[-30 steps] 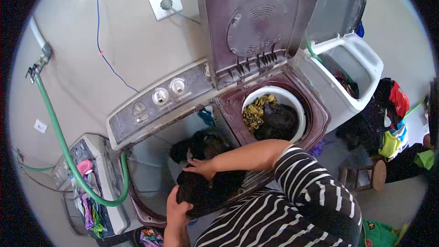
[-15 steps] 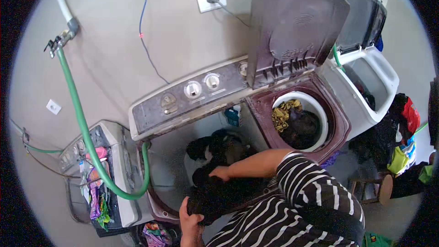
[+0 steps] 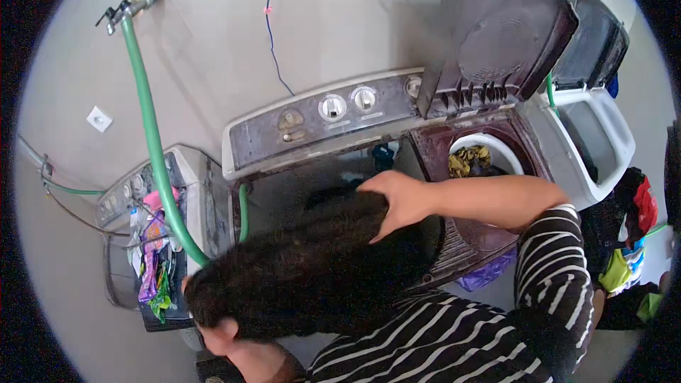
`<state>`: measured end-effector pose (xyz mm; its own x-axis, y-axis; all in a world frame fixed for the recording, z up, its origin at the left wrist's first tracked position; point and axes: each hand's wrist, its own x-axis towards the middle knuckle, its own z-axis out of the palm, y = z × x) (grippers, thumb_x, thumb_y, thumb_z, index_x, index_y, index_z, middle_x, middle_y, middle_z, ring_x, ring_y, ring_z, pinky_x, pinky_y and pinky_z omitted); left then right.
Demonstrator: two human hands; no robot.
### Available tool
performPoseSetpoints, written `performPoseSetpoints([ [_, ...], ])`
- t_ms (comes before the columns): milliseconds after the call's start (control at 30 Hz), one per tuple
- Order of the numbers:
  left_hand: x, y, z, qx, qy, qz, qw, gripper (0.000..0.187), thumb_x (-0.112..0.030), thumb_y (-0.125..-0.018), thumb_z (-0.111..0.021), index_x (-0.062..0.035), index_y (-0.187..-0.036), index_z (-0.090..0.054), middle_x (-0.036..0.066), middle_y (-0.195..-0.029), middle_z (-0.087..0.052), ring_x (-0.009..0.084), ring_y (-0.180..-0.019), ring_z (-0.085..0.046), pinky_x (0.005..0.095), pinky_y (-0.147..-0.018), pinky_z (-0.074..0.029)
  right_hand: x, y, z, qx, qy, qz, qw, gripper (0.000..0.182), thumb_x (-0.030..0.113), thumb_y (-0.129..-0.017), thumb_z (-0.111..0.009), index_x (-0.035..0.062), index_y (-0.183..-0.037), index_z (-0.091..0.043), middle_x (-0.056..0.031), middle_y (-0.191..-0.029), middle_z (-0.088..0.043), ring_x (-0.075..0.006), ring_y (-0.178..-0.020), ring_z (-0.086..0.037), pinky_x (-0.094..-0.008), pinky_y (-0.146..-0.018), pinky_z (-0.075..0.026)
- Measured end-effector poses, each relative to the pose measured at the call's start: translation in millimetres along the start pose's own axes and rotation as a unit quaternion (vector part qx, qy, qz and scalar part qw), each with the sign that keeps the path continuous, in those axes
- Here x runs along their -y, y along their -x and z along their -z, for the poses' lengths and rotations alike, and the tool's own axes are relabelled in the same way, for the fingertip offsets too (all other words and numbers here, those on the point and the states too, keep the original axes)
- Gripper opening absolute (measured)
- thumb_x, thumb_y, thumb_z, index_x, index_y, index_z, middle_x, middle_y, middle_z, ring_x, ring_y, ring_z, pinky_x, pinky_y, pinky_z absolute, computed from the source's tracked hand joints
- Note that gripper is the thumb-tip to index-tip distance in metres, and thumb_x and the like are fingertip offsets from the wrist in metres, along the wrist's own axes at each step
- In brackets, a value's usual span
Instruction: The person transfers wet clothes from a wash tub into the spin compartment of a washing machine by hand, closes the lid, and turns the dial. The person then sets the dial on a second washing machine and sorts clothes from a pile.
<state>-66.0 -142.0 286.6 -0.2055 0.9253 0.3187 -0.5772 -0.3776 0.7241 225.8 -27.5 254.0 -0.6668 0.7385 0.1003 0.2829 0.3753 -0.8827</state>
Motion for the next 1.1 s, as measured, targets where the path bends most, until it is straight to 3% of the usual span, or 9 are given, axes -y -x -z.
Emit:
performPoseSetpoints([
  [100, 7, -22, -2, 0.012, -0.215, 0.019, 0.976, 0.063, -0.005, -0.058, -0.059, -0.0021, -0.119, -0.043, 0.015, -0.111, -0.054, 0.0254, -0.098, -0.051, 0.0330, -0.088, -0.038, 27, 12, 23, -0.130, -0.008, 0.078, 0.988, 0.048, 0.017, -0.051, -0.079, -0.0036, -0.089, -0.058, -0.0104, -0.080, -0.063, -0.0219, -0.066, -0.056, -0.0300, -0.069, -0.045],
  [200, 42, -37, 5, 0.055, -0.400, 0.099, 0.909, 0.063, -0.001, -0.060, -0.061, -0.0005, -0.119, -0.041, 0.013, -0.110, -0.053, 0.0230, -0.098, -0.050, 0.0318, -0.088, -0.037, 78, 26, 42, -0.222, -0.160, -0.013, 0.962, 0.039, 0.003, -0.053, -0.074, -0.0015, -0.089, -0.058, -0.0076, -0.082, -0.063, -0.0162, -0.069, -0.056, -0.0272, -0.070, -0.045],
  [267, 76, -40, -3, 0.144, -0.366, 0.138, 0.909, 0.066, -0.001, -0.060, -0.064, -0.0015, -0.121, -0.039, 0.014, -0.119, -0.047, 0.0244, -0.102, -0.048, 0.0327, -0.091, -0.035, 89, 25, 51, -0.258, -0.335, 0.073, 0.903, 0.037, -0.006, -0.054, -0.067, 0.0011, -0.090, -0.058, -0.0057, -0.082, -0.063, -0.0122, -0.071, -0.055, -0.0233, -0.070, -0.044],
  [467, 190, -14, 25, 0.330, -0.271, 0.287, 0.857, 0.109, -0.015, -0.049, -0.084, -0.0079, -0.136, -0.020, 0.016, -0.135, -0.032, 0.0298, -0.121, -0.034, 0.0400, -0.099, -0.028, 80, 23, 35, -0.293, -0.251, 0.109, 0.916, 0.035, -0.008, -0.054, -0.062, -0.0001, -0.088, -0.057, -0.0054, -0.079, -0.062, -0.0128, -0.069, -0.055, -0.0221, -0.068, -0.044],
  [633, 243, 3, 46, 0.461, -0.422, 0.215, 0.751, 0.113, -0.016, -0.046, -0.086, -0.0075, -0.137, -0.019, 0.016, -0.138, -0.027, 0.0309, -0.124, -0.032, 0.0422, -0.101, -0.026, 71, 22, 27, -0.324, -0.260, 0.057, 0.908, 0.033, -0.009, -0.056, -0.060, -0.0013, -0.088, -0.056, -0.0061, -0.079, -0.061, -0.0132, -0.067, -0.055, -0.0220, -0.066, -0.043],
  [767, 311, 24, 82, 0.468, -0.560, 0.009, 0.684, 0.110, -0.022, -0.046, -0.085, -0.0071, -0.136, -0.024, 0.013, -0.139, -0.027, 0.0313, -0.125, -0.030, 0.0426, -0.102, -0.023, 85, 25, 30, -0.333, -0.331, 0.107, 0.876, 0.031, -0.008, -0.058, -0.058, -0.0023, -0.088, -0.055, -0.0071, -0.078, -0.061, -0.0142, -0.066, -0.054, -0.0224, -0.065, -0.043],
  [933, 263, -2, -58, 0.398, -0.403, 0.093, 0.819, 0.070, -0.025, -0.077, -0.059, -0.0093, -0.137, -0.025, 0.012, -0.138, -0.031, 0.0294, -0.125, -0.031, 0.0403, -0.103, -0.023, 120, 34, 44, -0.328, -0.367, 0.166, 0.854, 0.033, -0.009, -0.058, -0.057, -0.0025, -0.090, -0.055, -0.0080, -0.077, -0.060, -0.0149, -0.065, -0.055, -0.0217, -0.064, -0.043],
  [1000, 205, -3, -131, 0.328, -0.287, 0.023, 0.900, 0.052, -0.019, -0.087, -0.046, -0.0080, -0.135, -0.029, 0.012, -0.136, -0.033, 0.0293, -0.121, -0.037, 0.0390, -0.100, -0.029, 137, 46, 54, -0.344, -0.362, 0.182, 0.847, 0.033, -0.008, -0.058, -0.057, -0.0025, -0.090, -0.055, -0.0082, -0.077, -0.060, -0.0153, -0.066, -0.055, -0.0223, -0.065, -0.043],
  [1100, 250, -9, -95, 0.246, -0.355, 0.006, 0.902, 0.045, -0.020, -0.089, -0.045, -0.0062, -0.131, -0.034, 0.013, -0.132, -0.037, 0.0290, -0.115, -0.043, 0.0381, -0.095, -0.034, 154, 72, 73, -0.383, -0.351, 0.229, 0.823, 0.032, -0.005, -0.059, -0.056, -0.0025, -0.091, -0.056, -0.0089, -0.079, -0.061, -0.0167, -0.069, -0.056, -0.0240, -0.068, -0.043],
])
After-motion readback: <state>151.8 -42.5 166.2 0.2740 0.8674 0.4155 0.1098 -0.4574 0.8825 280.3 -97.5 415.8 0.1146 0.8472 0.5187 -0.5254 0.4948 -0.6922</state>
